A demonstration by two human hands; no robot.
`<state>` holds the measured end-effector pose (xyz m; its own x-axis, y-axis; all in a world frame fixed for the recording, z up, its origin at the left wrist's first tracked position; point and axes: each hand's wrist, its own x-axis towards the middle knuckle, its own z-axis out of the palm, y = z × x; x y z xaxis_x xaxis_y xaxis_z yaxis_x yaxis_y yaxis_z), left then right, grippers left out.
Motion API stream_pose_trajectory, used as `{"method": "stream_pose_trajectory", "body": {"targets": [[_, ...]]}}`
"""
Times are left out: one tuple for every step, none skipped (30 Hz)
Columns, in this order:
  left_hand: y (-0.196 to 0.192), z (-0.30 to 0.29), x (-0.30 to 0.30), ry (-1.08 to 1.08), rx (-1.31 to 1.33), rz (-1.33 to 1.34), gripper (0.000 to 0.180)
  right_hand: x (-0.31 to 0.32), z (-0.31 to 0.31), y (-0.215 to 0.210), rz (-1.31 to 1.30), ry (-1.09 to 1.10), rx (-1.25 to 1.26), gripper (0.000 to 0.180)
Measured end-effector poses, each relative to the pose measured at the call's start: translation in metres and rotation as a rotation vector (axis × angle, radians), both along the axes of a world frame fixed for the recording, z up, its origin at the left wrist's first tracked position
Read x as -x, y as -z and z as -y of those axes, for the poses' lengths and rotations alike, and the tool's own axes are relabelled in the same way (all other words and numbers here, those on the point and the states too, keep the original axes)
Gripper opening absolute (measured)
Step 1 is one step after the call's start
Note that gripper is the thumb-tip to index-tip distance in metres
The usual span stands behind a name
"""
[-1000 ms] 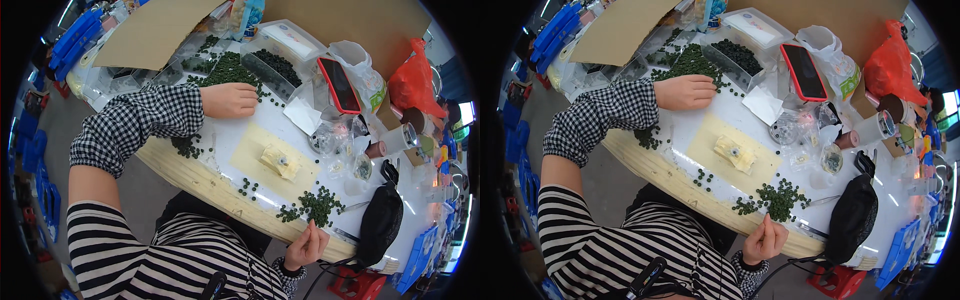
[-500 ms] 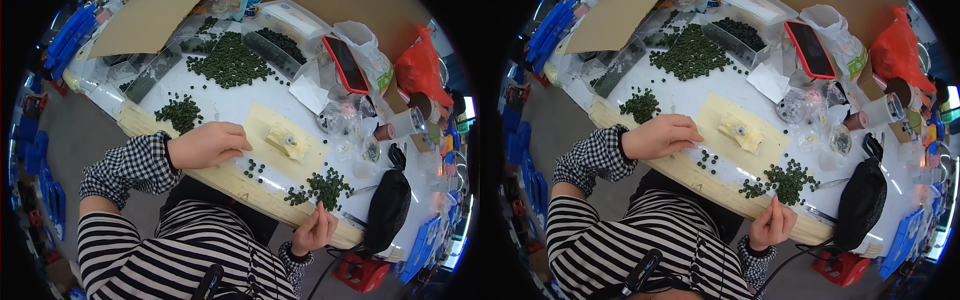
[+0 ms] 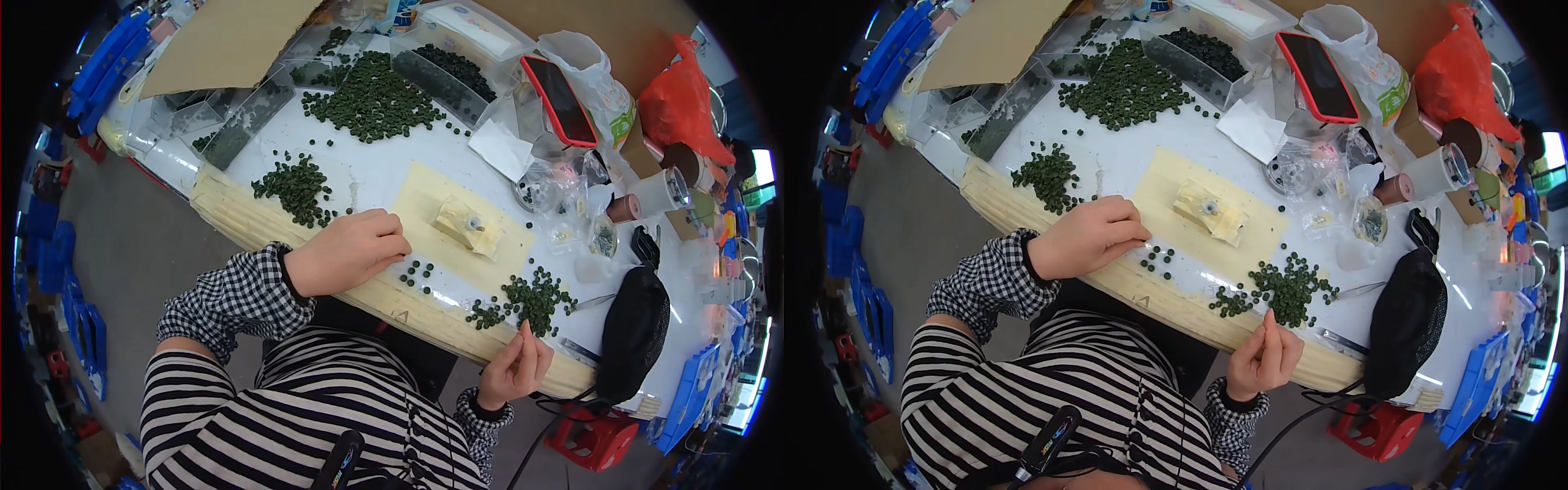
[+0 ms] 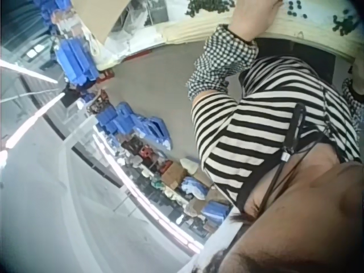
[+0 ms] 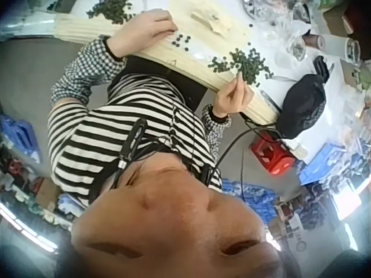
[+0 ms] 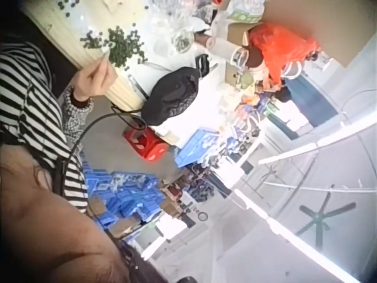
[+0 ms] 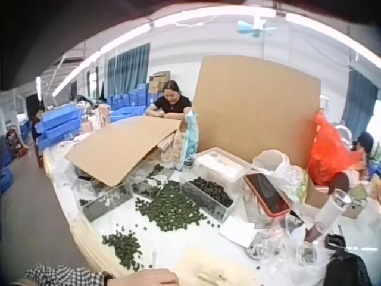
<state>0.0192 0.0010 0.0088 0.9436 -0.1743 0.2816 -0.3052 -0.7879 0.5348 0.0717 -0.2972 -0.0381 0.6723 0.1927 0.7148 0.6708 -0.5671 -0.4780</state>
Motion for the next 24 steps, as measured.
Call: {"method": "stream_pose_trajectory", "body": {"targets": [[0.001, 0.000, 0.003, -0.018, -0.033, 0.018, 0.018, 0.001, -0.001, 0.000, -0.020, 0.016, -0.007, 0.022], [0.000, 0.001, 0.003, -0.022, -0.034, 0.019, 0.019, 0.002, -0.002, 0.000, -0.041, 0.032, -0.014, 0.023], [-0.002, 0.002, 0.003, -0.028, -0.035, 0.020, 0.019, 0.003, -0.003, 0.000, -0.061, 0.047, -0.020, 0.023], [-0.005, 0.003, 0.003, -0.034, -0.038, 0.023, 0.020, 0.004, -0.003, -0.001, -0.064, 0.047, -0.022, 0.023], [-0.009, 0.000, 0.005, -0.051, -0.024, 0.002, 0.021, 0.004, -0.003, -0.001, -0.067, 0.047, -0.024, 0.023], [-0.016, -0.006, 0.007, -0.068, -0.010, -0.019, 0.022, 0.004, -0.003, -0.001, -0.070, 0.047, -0.025, 0.023], [-0.021, -0.014, 0.007, -0.079, 0.007, -0.037, 0.023, 0.005, -0.003, 0.000, -0.071, 0.056, -0.028, 0.023], [-0.028, -0.027, 0.006, -0.138, -0.008, -0.006, 0.022, 0.005, -0.002, 0.000, -0.075, 0.063, -0.033, 0.023], [-0.033, -0.042, 0.004, -0.210, -0.051, 0.033, 0.022, 0.005, -0.002, 0.000, -0.079, 0.071, -0.037, 0.022], [-0.040, -0.061, 0.002, -0.301, -0.108, 0.019, 0.020, 0.004, -0.002, 0.000, -0.066, 0.066, -0.031, 0.022], [-0.039, -0.081, 0.000, -0.386, -0.182, 0.038, 0.018, 0.003, -0.004, -0.001, -0.056, 0.057, -0.027, 0.022], [-0.038, -0.098, -0.005, -0.457, -0.230, 0.001, 0.017, 0.003, -0.004, -0.001, -0.046, 0.050, -0.021, 0.022], [-0.036, -0.111, -0.009, -0.456, -0.254, -0.025, 0.017, 0.003, -0.004, -0.001, -0.048, 0.044, -0.018, 0.022], [-0.034, -0.123, -0.015, -0.452, -0.276, -0.047, 0.017, 0.003, -0.004, -0.001, -0.044, 0.041, -0.014, 0.023], [-0.032, -0.132, -0.019, -0.449, -0.299, -0.069, 0.017, 0.003, -0.004, -0.001, -0.041, 0.037, -0.011, 0.023], [-0.030, -0.139, -0.025, -0.431, -0.286, -0.100, 0.018, 0.002, -0.003, -0.001, -0.049, 0.042, -0.019, 0.023], [-0.027, -0.144, -0.029, -0.413, -0.273, -0.130, 0.018, 0.003, -0.004, -0.001, -0.056, 0.046, -0.027, 0.023], [-0.026, -0.147, -0.033, -0.396, -0.260, -0.161, 0.019, 0.004, -0.005, -0.001, -0.063, 0.049, -0.035, 0.023], [-0.027, -0.147, -0.037, -0.387, -0.240, -0.215, 0.019, 0.003, -0.004, -0.001, -0.051, 0.041, -0.027, 0.022], [-0.029, -0.146, -0.041, -0.379, -0.221, -0.269, 0.019, 0.002, -0.003, 0.000, -0.039, 0.031, -0.019, 0.022], [-0.030, -0.144, -0.044, -0.371, -0.201, -0.324, 0.019, 0.001, -0.003, 0.001, -0.028, 0.021, -0.012, 0.022], [-0.028, -0.144, -0.044, -0.343, -0.222, -0.248, 0.018, 0.001, -0.002, 0.001, -0.010, 0.010, 0.007, 0.022], [-0.027, -0.142, -0.045, -0.346, -0.212, -0.230, 0.018, 0.001, -0.001, 0.000, -0.020, -0.006, 0.018, 0.022], [-0.028, -0.137, -0.047, -0.350, -0.202, -0.213, 0.018, 0.001, 0.000, 0.000, -0.031, -0.021, 0.030, 0.022]]}}
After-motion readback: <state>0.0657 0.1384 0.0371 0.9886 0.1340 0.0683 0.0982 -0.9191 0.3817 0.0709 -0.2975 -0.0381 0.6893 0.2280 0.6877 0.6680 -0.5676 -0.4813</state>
